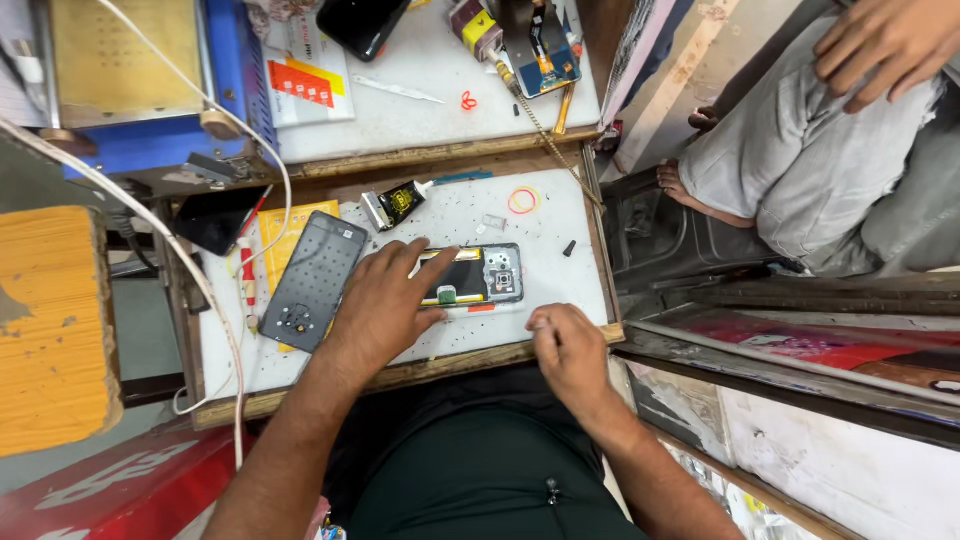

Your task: The person works on a disassembled smartphone, using a small tool to pry and adjust internal components near the camera module and battery area. They repeatedly lift and reposition the phone, then use a small tube to apply a substance to the interior before setting the phone down.

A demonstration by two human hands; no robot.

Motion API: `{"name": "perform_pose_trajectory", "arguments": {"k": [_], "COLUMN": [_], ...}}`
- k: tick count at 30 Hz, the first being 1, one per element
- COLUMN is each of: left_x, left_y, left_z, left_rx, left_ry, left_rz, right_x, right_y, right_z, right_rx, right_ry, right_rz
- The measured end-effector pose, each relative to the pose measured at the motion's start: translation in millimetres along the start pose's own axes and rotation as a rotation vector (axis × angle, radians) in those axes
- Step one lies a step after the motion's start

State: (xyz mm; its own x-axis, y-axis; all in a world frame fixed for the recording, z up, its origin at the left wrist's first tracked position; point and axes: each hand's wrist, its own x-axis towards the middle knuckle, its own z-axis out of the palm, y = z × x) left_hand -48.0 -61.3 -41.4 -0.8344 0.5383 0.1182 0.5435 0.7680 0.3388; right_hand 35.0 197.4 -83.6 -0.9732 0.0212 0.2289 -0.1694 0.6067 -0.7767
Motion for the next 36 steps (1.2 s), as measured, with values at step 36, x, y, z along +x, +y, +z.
{"name": "perform_pose_trajectory", "arguments": {"k": [36], "left_x": [-11], "left_y": [2], "left_z": [15], "left_rx": [-0.044], "left_ry": [0.009], "left_rz": [-0.088], "right_x": [55], "right_y": [-14], "right_z": [14], "right_rx": [-0.370], "right_ry": [-0.346], "right_rz": [0.109]}}
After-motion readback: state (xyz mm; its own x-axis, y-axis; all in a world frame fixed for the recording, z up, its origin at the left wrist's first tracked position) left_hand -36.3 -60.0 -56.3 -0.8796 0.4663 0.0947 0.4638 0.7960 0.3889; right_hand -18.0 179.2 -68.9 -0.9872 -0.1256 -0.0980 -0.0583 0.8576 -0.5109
